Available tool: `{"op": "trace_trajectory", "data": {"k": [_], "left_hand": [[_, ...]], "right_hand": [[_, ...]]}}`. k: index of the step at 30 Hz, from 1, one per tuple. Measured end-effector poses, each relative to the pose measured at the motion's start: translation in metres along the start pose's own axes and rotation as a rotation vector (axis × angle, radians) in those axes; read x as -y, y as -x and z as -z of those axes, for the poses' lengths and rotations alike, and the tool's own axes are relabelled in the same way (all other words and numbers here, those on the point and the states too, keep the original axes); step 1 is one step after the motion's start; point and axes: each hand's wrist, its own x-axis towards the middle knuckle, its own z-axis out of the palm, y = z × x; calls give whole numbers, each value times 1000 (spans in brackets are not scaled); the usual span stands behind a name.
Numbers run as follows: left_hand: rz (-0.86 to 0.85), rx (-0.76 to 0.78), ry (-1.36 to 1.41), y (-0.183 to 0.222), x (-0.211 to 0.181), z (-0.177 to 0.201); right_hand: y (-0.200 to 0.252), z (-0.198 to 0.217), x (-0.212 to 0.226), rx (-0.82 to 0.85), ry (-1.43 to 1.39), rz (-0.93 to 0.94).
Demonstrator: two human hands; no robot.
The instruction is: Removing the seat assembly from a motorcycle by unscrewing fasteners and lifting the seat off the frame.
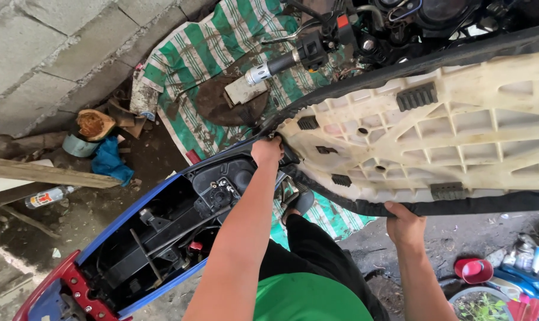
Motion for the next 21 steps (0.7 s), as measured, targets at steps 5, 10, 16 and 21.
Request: {"op": "trace_trajectory", "data": {"k": [5,10,16,21], "left_hand": [[21,18,-22,-12,-1,1],[3,-1,-75,-7,-7,1],[-74,0,-149,4,-2,11],[-200,-67,64,21,13,36]], "right_hand": [[-4,11,-20,-10,9,1],[0,3,-16,-47,9,3],[2,-30,4,-122,-144,-7],[5,-56,24,-186,-294,-16]]}}
